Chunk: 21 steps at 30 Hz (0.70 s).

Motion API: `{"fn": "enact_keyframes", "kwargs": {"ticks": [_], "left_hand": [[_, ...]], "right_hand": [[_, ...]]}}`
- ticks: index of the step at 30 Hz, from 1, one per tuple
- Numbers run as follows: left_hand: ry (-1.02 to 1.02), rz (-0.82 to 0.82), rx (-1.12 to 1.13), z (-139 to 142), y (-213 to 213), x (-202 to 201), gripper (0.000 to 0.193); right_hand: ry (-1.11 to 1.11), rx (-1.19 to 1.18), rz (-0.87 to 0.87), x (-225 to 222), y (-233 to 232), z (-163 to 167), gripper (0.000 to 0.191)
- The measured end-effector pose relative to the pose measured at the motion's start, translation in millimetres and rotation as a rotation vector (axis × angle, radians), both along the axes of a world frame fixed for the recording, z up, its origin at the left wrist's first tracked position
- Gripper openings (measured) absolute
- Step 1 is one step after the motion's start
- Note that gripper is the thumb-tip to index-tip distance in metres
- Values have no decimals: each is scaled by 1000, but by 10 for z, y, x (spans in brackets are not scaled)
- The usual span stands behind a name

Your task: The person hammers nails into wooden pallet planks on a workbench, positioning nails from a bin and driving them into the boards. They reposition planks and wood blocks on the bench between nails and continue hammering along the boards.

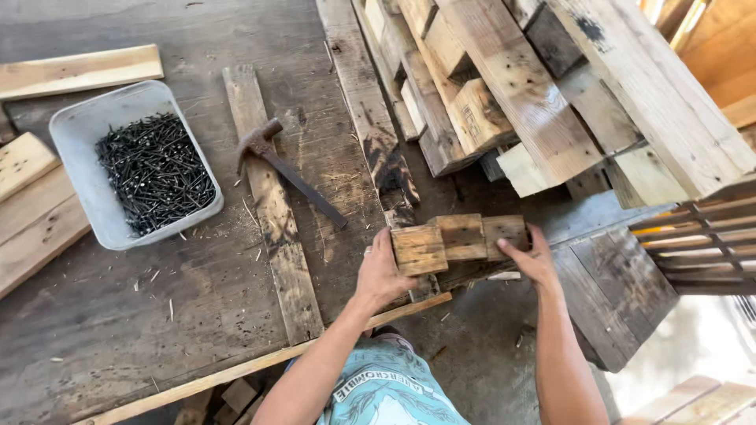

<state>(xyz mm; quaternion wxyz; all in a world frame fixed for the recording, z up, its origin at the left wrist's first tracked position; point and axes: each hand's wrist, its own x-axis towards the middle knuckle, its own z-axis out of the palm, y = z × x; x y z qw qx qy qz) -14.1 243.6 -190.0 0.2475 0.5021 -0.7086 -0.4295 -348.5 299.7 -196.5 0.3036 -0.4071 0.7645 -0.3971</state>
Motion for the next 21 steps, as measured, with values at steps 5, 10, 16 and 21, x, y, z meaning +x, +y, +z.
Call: {"fn": "enact_keyframes", "kwargs": {"ticks": [5,10,16,21], "left_hand": [[11,-43,90,-165,-58,158,122],[163,31,54,-254,-23,296,129],[253,84,48,0,180,650,124],[171,244,30,524,519,1636,120]], "right_hand": [[-210,-53,-88,243,-11,48,77],[-274,-93,-95,11,96,14,75],[-233,-267,37,89,181,178,63],[-180,-240,260,1146,98,641,68]]}}
